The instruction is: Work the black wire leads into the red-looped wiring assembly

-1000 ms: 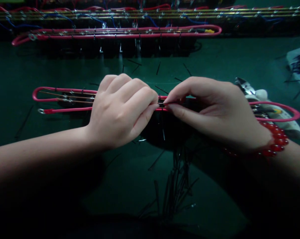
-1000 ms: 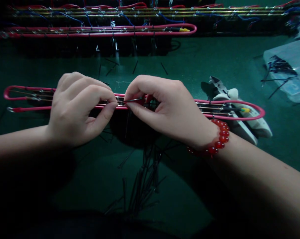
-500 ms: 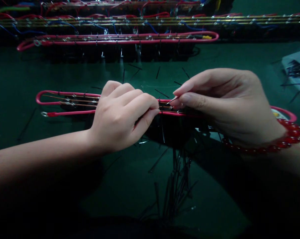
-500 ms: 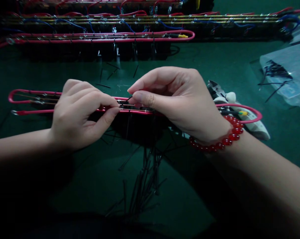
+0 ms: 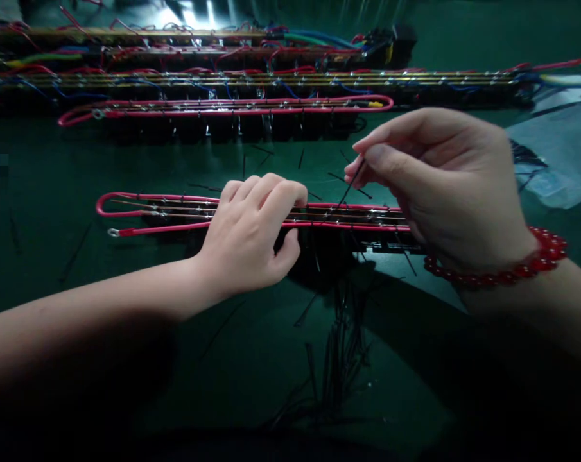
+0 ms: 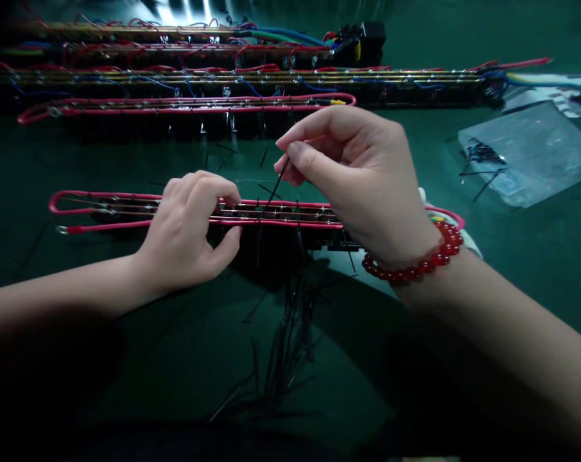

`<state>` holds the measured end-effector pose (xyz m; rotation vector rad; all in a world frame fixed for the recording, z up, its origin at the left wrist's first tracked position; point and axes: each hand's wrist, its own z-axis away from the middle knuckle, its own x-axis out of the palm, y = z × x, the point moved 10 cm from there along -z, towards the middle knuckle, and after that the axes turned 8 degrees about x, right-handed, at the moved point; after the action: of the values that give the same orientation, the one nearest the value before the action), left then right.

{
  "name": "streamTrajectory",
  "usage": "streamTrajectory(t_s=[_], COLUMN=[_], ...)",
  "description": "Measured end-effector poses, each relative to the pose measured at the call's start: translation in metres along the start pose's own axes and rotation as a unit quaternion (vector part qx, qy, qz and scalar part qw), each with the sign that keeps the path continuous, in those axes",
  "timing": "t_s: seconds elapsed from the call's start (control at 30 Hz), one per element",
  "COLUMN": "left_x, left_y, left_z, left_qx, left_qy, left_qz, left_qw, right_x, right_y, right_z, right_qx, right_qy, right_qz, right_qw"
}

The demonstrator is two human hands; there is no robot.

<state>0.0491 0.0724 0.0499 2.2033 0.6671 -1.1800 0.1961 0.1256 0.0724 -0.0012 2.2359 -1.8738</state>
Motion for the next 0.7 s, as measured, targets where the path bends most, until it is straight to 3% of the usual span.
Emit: streamTrajectory(t_s=[0.23, 0.5, 0.7], left_x=[0.005, 0.006, 0.003], left_y=[-0.005, -0.006, -0.002], left_z=[0.002, 0.002, -0.002], left_qx=[-0.017, -0.013, -0.015], left_qy=[-0.003, 0.014, -0.039], left_qz=[0.013, 0.013, -0.008], left_qw=[1.0, 1.0, 0.999], right_x=[0.017, 0.028, 0.02], right_y=[0.013, 0.03, 0.043], right_z=[-0.015, -0.009, -0.016], right_qx=[-0.001, 0.014, 0.036], right_qy=[0.005, -0.054, -0.032], right_qz=[0.018, 0.003, -0.013], right_qw=[1.0, 0.998, 0.999])
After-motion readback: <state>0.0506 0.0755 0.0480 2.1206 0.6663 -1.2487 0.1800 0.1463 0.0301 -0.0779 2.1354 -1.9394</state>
